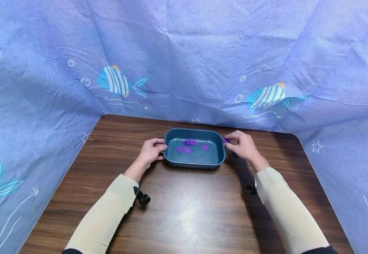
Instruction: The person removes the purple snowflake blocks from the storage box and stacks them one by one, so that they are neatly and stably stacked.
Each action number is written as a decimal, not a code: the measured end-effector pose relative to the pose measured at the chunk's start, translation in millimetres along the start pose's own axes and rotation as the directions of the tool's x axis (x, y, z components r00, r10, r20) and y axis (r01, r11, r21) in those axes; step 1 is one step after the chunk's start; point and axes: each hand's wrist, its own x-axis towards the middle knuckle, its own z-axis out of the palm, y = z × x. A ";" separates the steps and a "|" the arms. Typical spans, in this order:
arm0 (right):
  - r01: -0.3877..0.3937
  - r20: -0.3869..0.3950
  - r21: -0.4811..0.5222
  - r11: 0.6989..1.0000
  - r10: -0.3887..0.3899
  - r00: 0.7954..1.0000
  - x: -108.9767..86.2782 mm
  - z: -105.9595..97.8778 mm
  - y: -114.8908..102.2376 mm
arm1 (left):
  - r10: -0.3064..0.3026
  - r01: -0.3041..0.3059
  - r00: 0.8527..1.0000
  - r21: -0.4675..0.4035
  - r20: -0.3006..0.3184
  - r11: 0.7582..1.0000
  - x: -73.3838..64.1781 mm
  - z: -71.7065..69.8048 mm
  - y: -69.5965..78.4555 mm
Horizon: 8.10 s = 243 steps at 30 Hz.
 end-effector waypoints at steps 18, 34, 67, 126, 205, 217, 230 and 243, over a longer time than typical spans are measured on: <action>-0.119 -0.009 -0.029 0.992 0.119 0.993 -35.2 -4.1 41.4 | -0.009 0.009 1.000 0.000 -0.001 1.000 1.2 -0.6 -1.1; -0.100 0.042 -0.118 0.988 0.106 0.993 -44.8 -0.2 56.7 | -0.008 0.008 1.000 -0.003 0.002 1.000 1.6 -0.7 -2.3; -0.161 0.061 -0.106 0.981 0.168 0.984 -42.3 -1.4 50.6 | -0.010 0.010 1.000 -0.006 -0.002 1.000 -0.8 -1.4 -0.4; -0.013 0.393 -0.340 0.940 0.154 0.906 49.0 65.1 -67.5 | -0.011 0.011 1.000 -0.040 0.001 0.999 1.7 -1.5 -4.0; 0.151 0.186 -0.093 0.984 -0.132 0.974 31.2 22.7 -48.5 | 0.006 -0.006 1.000 0.004 -0.027 1.000 -1.3 2.4 -2.2; 0.124 0.085 -0.035 0.992 -0.121 0.989 15.7 4.4 -28.2 | 0.004 -0.004 1.000 0.000 -0.025 1.000 -1.1 1.1 -3.1; 0.050 -0.005 -0.009 0.999 -0.051 0.999 -8.0 -10.7 5.9 | 0.001 -0.001 1.000 -0.003 -0.026 1.000 -1.1 1.6 -3.2; -0.069 0.009 0.007 0.998 0.069 0.998 -29.4 -8.8 35.4 | 0.013 -0.013 1.000 -0.011 -0.025 1.000 -1.0 1.9 -3.7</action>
